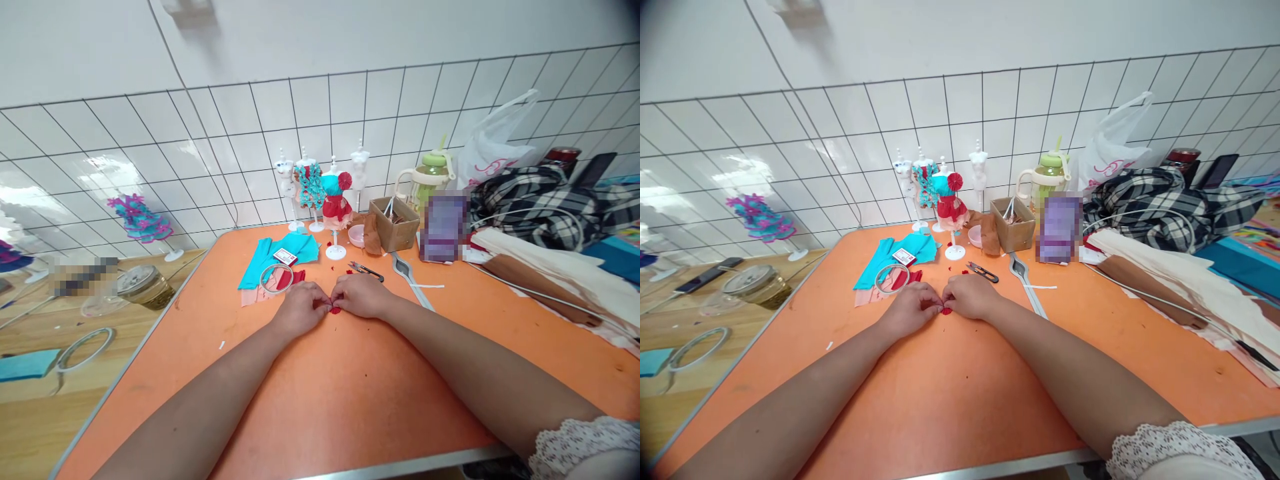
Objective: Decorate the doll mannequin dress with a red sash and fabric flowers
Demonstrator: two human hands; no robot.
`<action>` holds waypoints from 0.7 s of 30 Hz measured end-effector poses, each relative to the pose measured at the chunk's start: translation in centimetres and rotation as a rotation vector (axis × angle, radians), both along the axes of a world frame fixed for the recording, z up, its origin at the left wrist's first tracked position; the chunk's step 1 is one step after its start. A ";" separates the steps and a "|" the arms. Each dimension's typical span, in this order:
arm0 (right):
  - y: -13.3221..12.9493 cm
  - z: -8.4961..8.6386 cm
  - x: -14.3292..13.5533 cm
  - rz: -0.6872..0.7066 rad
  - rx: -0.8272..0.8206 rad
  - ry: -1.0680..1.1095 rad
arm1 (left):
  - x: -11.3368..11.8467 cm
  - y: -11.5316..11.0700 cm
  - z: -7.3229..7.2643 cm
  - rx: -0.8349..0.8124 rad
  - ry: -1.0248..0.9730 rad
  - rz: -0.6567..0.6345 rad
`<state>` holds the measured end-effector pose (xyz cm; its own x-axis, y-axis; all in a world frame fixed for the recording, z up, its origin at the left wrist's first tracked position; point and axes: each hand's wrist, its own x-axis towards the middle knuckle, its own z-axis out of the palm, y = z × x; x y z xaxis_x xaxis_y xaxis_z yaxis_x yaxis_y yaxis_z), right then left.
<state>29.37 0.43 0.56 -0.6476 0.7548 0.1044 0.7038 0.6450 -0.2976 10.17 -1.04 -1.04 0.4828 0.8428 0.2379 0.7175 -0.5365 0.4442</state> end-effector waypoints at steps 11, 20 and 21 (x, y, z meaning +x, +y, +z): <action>-1.3 0.5 -1.1 -0.006 0.069 -0.179 | -0.1 -0.3 0.9 0.039 0.067 -0.055; -0.6 -0.9 -0.8 -0.041 -0.007 0.056 | -0.3 0.0 0.2 -0.053 -0.135 -0.021; -0.4 -0.9 -0.5 -0.083 -0.070 0.178 | -0.3 0.0 0.3 -0.064 -0.219 0.005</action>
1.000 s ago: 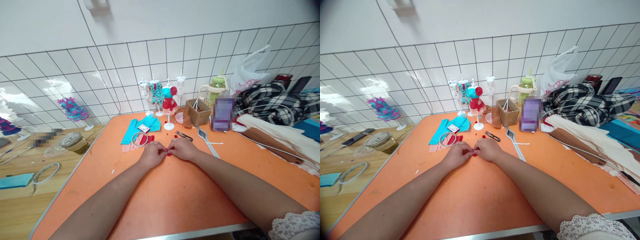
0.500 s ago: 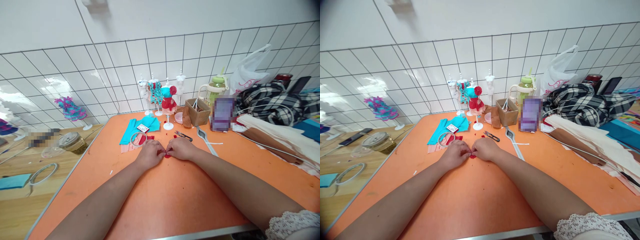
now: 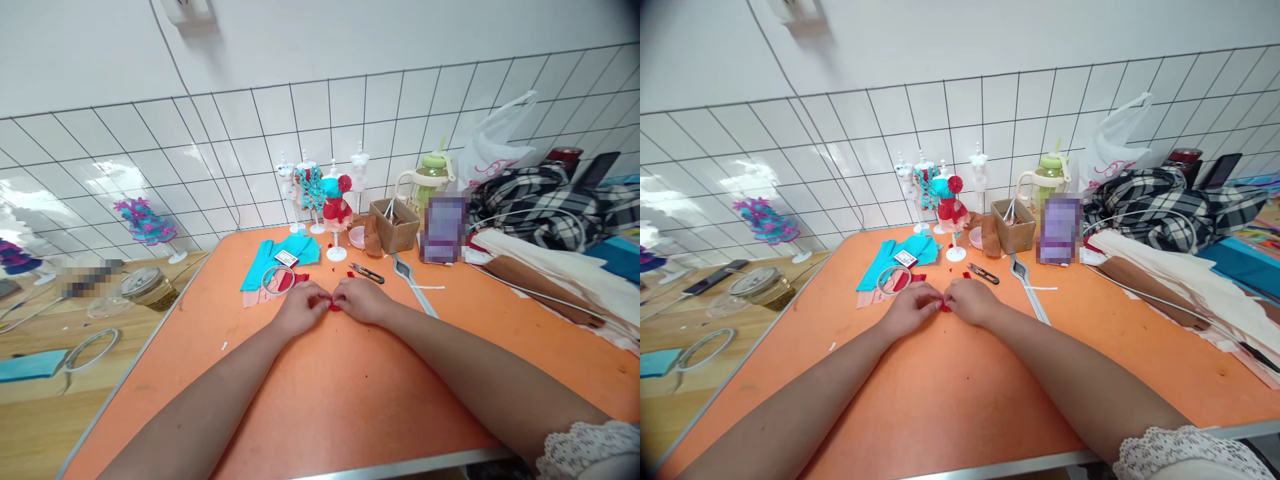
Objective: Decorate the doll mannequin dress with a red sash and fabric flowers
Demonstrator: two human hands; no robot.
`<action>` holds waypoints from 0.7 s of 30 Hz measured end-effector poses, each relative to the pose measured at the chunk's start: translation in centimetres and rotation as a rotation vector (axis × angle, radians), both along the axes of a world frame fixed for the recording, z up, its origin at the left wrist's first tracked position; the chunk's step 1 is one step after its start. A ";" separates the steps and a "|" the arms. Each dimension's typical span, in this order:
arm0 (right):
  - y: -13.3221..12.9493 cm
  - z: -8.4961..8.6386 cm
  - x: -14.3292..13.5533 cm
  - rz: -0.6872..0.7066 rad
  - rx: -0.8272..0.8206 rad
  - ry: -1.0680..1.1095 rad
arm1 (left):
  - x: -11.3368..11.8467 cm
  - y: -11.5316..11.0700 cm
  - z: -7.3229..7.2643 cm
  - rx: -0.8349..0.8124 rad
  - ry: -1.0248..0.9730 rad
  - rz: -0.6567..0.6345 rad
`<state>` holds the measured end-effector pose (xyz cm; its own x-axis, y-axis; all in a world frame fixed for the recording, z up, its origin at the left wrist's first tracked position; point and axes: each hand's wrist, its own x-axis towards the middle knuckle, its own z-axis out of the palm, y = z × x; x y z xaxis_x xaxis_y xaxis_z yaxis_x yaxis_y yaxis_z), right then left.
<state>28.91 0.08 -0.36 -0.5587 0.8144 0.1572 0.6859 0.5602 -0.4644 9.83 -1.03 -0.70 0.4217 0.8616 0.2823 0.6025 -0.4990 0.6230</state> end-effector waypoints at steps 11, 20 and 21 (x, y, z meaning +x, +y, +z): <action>-0.3 0.4 0.9 -0.060 -1.200 0.904 | 1.1 -1.0 1.1 -0.349 -0.537 0.053; -0.5 0.6 0.4 -0.156 -0.839 0.961 | 0.6 -0.2 -0.1 -0.565 -0.957 0.126; -0.7 0.7 0.2 -0.162 -0.769 0.926 | 0.6 -0.2 -0.1 -0.581 -0.985 0.140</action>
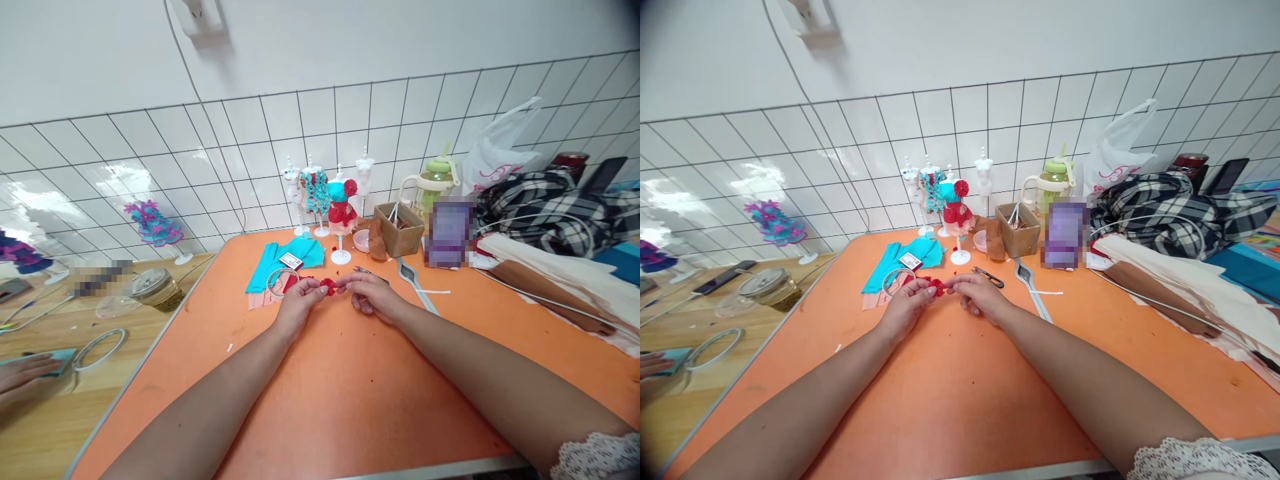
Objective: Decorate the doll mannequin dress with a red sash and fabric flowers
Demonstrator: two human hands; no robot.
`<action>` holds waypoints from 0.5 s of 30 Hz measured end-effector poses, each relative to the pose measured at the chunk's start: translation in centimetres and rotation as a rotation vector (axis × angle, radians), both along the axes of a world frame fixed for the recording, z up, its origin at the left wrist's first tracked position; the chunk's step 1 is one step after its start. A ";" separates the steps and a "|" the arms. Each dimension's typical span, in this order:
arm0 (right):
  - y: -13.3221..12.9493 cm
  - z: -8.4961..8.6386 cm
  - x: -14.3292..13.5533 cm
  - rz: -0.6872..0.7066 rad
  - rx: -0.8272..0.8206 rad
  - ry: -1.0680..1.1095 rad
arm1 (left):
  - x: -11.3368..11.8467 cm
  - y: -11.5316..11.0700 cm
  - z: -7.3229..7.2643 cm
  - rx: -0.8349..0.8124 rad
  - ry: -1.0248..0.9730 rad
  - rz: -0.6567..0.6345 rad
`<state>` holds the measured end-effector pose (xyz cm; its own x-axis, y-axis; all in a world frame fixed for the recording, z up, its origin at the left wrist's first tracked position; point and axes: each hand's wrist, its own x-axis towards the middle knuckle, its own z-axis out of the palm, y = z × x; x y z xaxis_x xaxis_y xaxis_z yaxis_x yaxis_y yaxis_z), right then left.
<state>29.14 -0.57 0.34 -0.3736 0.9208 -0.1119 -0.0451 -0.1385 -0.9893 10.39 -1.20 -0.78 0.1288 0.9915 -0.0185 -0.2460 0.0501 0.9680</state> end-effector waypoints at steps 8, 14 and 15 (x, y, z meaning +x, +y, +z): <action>-0.6 -0.4 -1.6 -0.159 0.259 -0.217 | 0.6 -0.5 -0.1 0.042 0.005 0.008; -1.2 -0.3 -2.4 -0.110 0.089 -0.069 | 1.0 -0.9 0.0 0.059 -0.050 0.060; -1.2 -0.2 -2.4 -0.098 0.073 -0.075 | 1.0 -0.9 0.1 0.051 -0.060 0.048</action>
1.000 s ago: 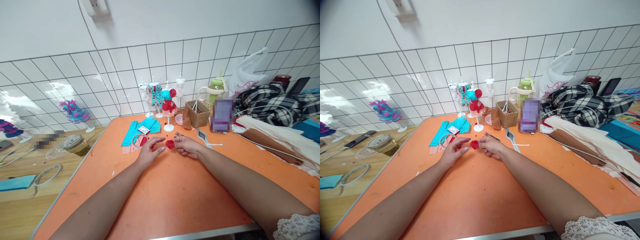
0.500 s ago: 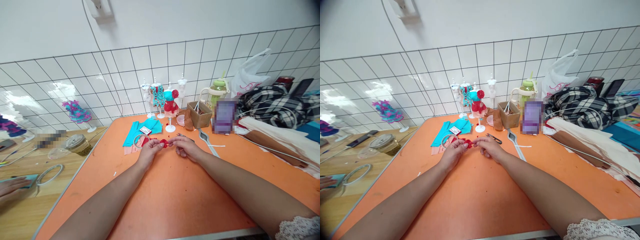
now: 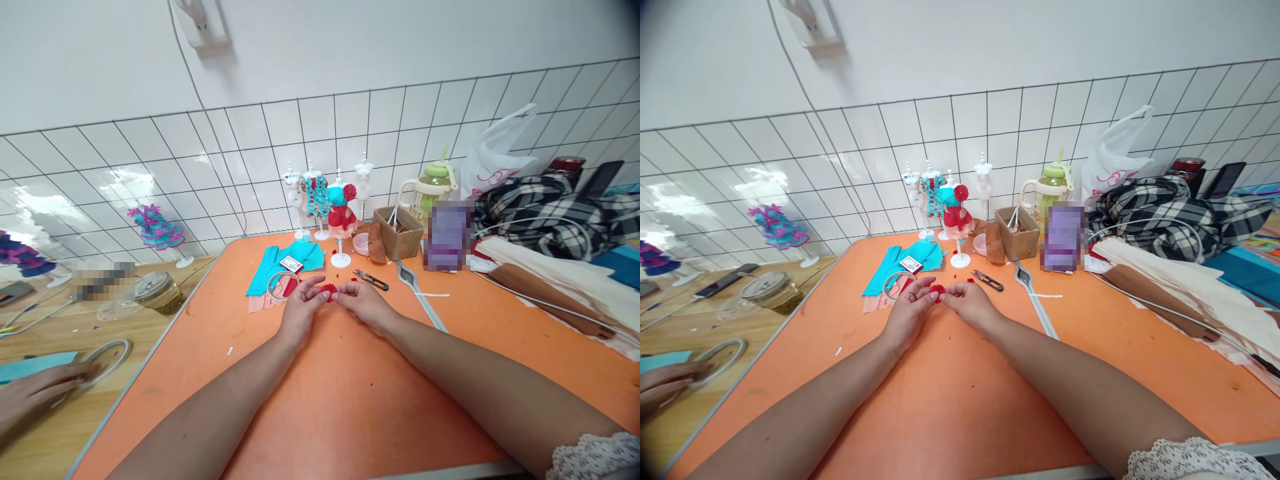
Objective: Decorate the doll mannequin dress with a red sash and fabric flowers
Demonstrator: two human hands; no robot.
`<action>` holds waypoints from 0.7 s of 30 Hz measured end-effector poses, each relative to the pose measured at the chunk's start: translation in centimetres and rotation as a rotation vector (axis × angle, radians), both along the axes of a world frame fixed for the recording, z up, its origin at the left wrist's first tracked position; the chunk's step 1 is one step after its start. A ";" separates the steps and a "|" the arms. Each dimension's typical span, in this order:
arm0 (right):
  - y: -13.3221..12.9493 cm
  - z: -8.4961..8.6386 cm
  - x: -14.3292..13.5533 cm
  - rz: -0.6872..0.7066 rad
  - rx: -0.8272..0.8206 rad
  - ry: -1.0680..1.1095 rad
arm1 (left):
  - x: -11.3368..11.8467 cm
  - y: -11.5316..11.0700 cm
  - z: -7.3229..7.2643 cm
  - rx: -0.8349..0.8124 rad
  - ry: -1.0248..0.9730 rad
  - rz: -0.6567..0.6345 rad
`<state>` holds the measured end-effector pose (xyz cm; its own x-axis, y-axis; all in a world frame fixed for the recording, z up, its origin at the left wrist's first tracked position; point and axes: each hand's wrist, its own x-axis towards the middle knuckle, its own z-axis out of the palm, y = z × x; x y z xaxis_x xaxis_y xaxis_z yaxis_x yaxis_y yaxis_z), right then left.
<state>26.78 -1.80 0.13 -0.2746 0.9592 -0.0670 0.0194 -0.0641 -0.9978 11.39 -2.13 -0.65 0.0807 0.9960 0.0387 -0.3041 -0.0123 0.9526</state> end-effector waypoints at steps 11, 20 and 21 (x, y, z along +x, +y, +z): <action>0.8 -0.6 0.5 -0.092 0.194 -0.089 | -0.2 0.2 -0.5 -0.044 0.101 -0.077; 0.7 -0.1 0.8 -0.074 0.267 -0.299 | -0.4 0.1 0.2 -0.059 0.189 -0.085; 0.7 -0.1 0.9 -0.079 0.252 -0.299 | -0.4 0.2 0.1 -0.061 0.211 -0.058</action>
<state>27.63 -1.14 0.03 -0.2029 0.9733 0.1077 0.3165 0.1693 -0.9334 11.04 -1.97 -0.59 0.1377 0.9894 -0.0451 -0.0968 0.0587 0.9936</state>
